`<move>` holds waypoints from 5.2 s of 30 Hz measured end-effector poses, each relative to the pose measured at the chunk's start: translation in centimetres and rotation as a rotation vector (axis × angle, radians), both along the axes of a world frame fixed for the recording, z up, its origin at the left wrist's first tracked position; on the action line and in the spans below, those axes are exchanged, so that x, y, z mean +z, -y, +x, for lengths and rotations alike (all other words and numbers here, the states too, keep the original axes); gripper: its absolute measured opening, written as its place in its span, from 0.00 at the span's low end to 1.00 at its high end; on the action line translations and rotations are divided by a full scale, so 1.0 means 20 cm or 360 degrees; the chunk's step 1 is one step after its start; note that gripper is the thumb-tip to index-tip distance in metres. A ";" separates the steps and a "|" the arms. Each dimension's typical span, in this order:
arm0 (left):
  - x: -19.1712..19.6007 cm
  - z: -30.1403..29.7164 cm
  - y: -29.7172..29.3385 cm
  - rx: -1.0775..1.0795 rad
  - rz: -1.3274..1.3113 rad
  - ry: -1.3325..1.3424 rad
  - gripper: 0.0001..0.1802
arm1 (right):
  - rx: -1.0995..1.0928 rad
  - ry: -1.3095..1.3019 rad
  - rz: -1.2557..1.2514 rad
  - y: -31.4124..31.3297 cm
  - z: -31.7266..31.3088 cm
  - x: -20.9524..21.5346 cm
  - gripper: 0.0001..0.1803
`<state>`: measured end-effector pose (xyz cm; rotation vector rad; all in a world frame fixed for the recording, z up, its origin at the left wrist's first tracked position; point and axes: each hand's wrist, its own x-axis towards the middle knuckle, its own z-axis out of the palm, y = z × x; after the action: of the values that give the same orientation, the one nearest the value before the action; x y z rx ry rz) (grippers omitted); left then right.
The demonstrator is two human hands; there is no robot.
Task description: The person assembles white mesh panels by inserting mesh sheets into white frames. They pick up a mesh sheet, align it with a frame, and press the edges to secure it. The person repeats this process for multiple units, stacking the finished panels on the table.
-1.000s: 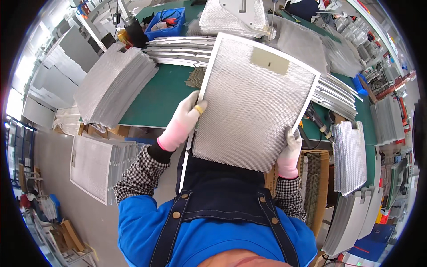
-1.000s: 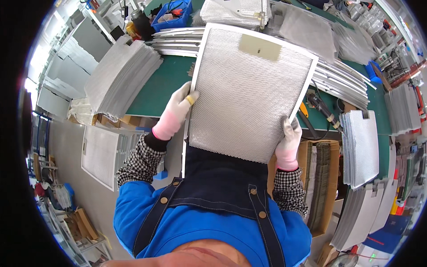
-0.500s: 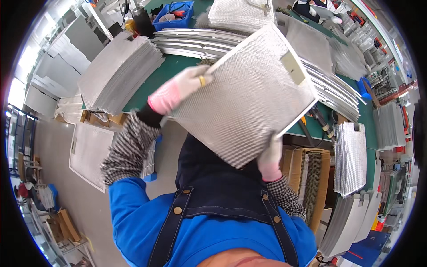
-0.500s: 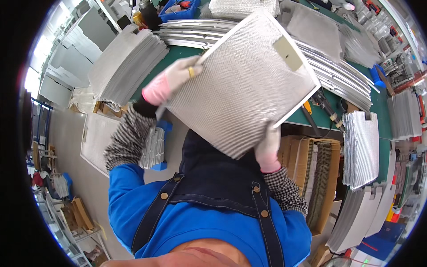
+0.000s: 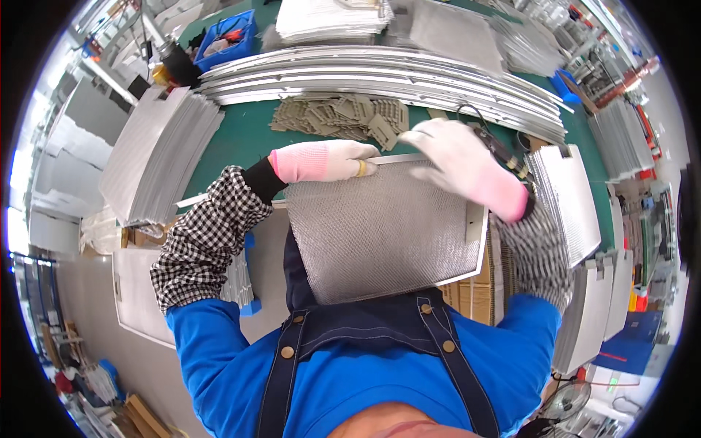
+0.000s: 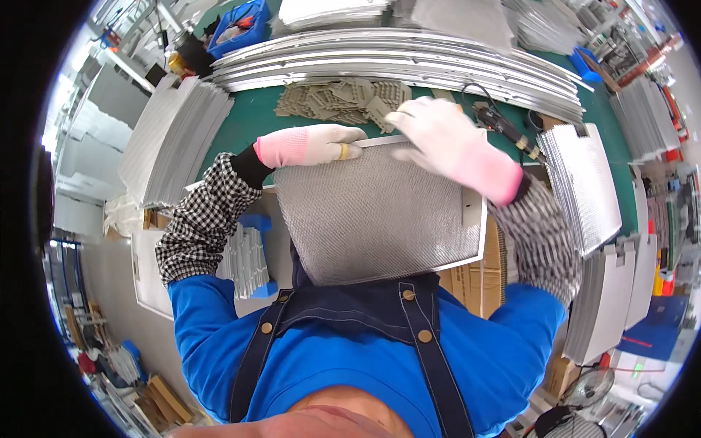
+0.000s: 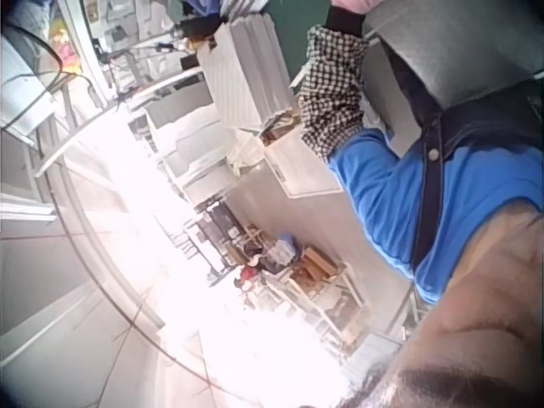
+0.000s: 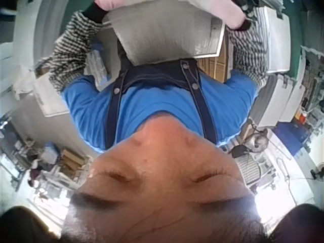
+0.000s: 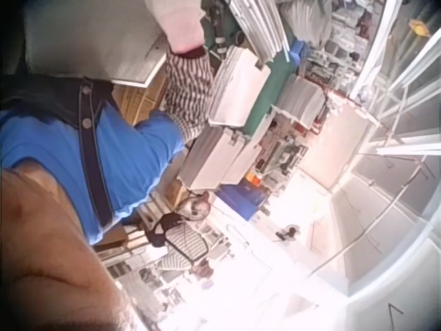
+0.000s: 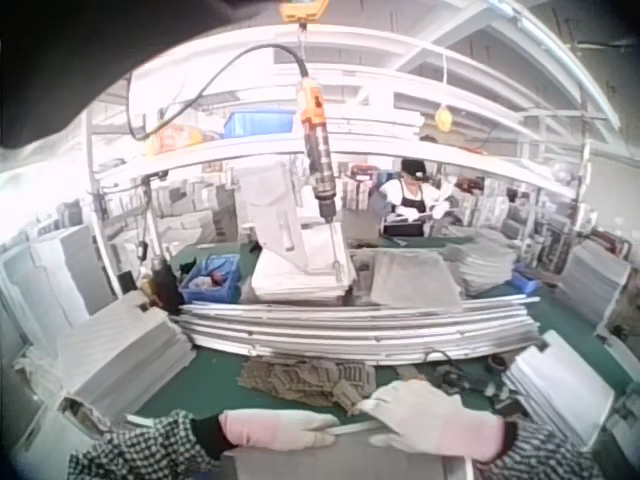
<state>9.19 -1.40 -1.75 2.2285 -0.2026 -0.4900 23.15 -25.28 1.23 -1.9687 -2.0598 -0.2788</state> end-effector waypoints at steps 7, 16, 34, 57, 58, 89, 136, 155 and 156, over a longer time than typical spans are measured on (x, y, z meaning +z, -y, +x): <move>0.06 -0.21 -0.16 0.0279 0.0441 -0.0048 0.23 | -0.0148 -0.0288 -0.0635 -0.25 0.07 -0.17 0.18; -0.04 -0.25 -0.25 0.0236 0.0249 -0.0111 0.25 | 0.0205 -0.0225 -0.0777 -0.50 -0.03 -0.25 0.19; 0.00 -0.42 -0.30 0.0574 -0.0048 -0.0086 0.17 | 0.0046 -0.0484 -0.1064 -0.58 -0.20 -0.15 0.25; -0.31 -1.05 -0.13 0.2139 -0.0211 0.0399 0.15 | -0.0780 -0.2782 0.0160 0.17 -0.68 -0.82 0.27; -0.29 -1.02 -0.12 0.2161 -0.0279 0.0621 0.15 | -0.0828 -0.2926 0.0352 0.10 -0.66 -0.81 0.27; -0.01 -0.65 -0.27 0.0752 0.1062 0.0736 0.09 | -0.0041 -0.0993 -0.1216 -0.48 0.03 -0.05 0.19; -0.15 -0.10 -0.11 0.0416 0.0226 0.0510 0.13 | -0.0248 -0.1309 -0.1145 -0.07 0.26 -0.24 0.26; -0.53 0.24 0.11 0.0137 0.0384 0.1299 0.13 | -0.0374 -0.1396 -0.0951 0.12 0.21 -0.32 0.28; -0.53 0.28 0.18 0.0127 0.0399 0.1259 0.13 | -0.0427 -0.1416 -0.0954 0.12 0.20 -0.31 0.28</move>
<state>14.85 -4.94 -12.26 2.5602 -0.4750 0.4600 27.16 -27.75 -4.94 -2.0835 -1.3551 1.0847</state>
